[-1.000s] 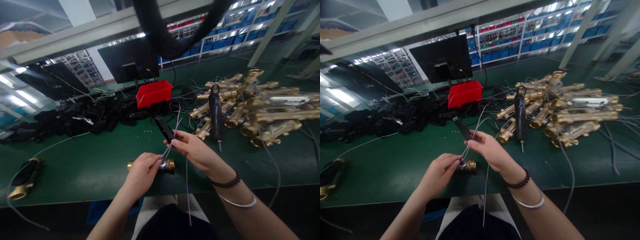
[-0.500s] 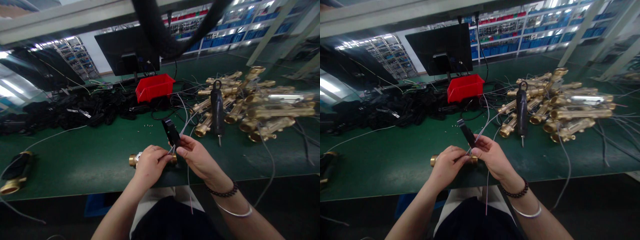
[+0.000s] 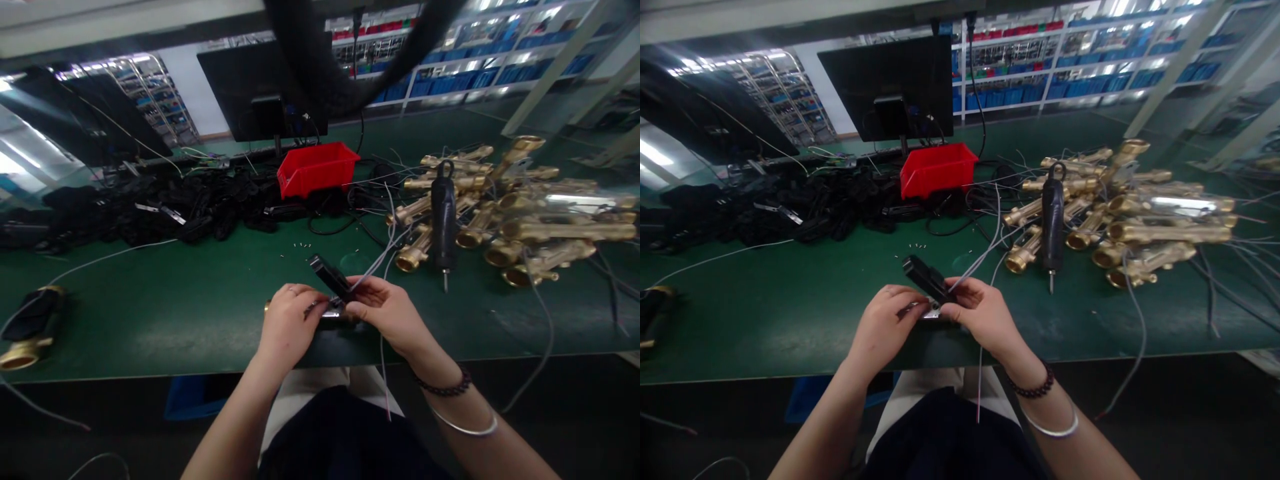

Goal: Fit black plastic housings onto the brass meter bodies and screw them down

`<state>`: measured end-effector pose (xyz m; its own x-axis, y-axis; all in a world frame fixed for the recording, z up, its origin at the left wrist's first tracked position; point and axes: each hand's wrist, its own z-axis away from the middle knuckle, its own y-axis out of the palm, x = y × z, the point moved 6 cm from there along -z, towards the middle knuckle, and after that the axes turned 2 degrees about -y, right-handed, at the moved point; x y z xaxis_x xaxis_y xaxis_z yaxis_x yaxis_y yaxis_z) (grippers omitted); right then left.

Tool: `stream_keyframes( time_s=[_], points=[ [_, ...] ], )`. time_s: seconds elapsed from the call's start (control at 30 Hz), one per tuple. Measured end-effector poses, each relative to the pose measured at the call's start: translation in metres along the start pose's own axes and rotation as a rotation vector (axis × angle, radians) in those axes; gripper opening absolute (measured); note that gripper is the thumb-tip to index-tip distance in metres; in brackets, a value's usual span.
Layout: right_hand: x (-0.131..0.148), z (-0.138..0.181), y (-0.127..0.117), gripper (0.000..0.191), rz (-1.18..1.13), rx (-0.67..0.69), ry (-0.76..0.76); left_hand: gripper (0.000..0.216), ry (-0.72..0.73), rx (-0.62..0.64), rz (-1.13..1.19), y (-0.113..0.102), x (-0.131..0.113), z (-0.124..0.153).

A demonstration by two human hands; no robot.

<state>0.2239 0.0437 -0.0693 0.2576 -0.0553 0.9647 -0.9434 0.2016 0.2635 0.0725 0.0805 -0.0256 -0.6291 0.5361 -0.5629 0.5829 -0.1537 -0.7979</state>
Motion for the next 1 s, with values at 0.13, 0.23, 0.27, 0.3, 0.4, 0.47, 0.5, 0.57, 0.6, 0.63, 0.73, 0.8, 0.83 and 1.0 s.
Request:
stream_keyframes(
  time_s=[0.13, 0.23, 0.27, 0.3, 0.4, 0.47, 0.5, 0.57, 0.6, 0.63, 0.73, 0.8, 0.83, 1.0],
  points=[
    [0.004, 0.001, 0.008, 0.037, 0.147, 0.056, -0.040, 0.017, -0.033, -0.007, -0.058, 0.005, 0.003, -0.002],
    [0.003, 0.001, 0.008, 0.036, 0.189, 0.068, -0.054, 0.015, -0.031, -0.036, -0.057, 0.001, 0.008, 0.003],
    [0.002, 0.001, 0.008, 0.036, 0.201, 0.074, -0.058, 0.014, -0.034, -0.052, -0.040, -0.002, 0.012, 0.005],
    [0.002, 0.000, 0.008, 0.036, 0.221, 0.081, -0.066, 0.013, -0.040, -0.067, -0.014, -0.005, 0.016, 0.008],
    [0.002, 0.000, 0.011, 0.034, 0.320, 0.117, -0.121, 0.011, -0.089, -0.100, 0.085, -0.013, 0.029, 0.013],
    [0.003, 0.000, 0.013, 0.032, 0.395, 0.144, -0.164, 0.013, -0.121, -0.112, 0.129, -0.016, 0.035, 0.013],
    [0.004, 0.000, 0.014, 0.032, 0.426, 0.158, -0.178, 0.014, -0.135, -0.117, 0.139, -0.016, 0.037, 0.012],
    [0.003, -0.001, 0.014, 0.031, 0.477, 0.185, -0.183, 0.014, -0.180, -0.120, 0.150, -0.016, 0.040, 0.009],
    [0.003, -0.002, 0.014, 0.031, 0.501, 0.197, -0.181, 0.013, -0.214, -0.122, 0.164, -0.016, 0.043, 0.009],
    [0.003, -0.003, 0.013, 0.031, 0.523, 0.207, -0.179, 0.017, -0.252, -0.126, 0.193, -0.016, 0.047, 0.008],
    [0.002, -0.006, 0.013, 0.032, 0.586, 0.242, -0.174, 0.043, -0.266, -0.105, 0.324, -0.016, 0.055, 0.008],
    [0.002, -0.008, 0.016, 0.032, 0.621, 0.267, -0.176, 0.044, -0.181, -0.054, 0.377, -0.016, 0.056, 0.007],
    [0.002, -0.009, 0.018, 0.034, 0.634, 0.275, -0.179, 0.041, -0.143, -0.026, 0.392, -0.016, 0.056, 0.007],
    [0.001, -0.012, 0.022, 0.045, 0.650, 0.231, -0.167, 0.032, -0.160, -0.010, 0.383, -0.013, 0.059, 0.003]
  ],
)
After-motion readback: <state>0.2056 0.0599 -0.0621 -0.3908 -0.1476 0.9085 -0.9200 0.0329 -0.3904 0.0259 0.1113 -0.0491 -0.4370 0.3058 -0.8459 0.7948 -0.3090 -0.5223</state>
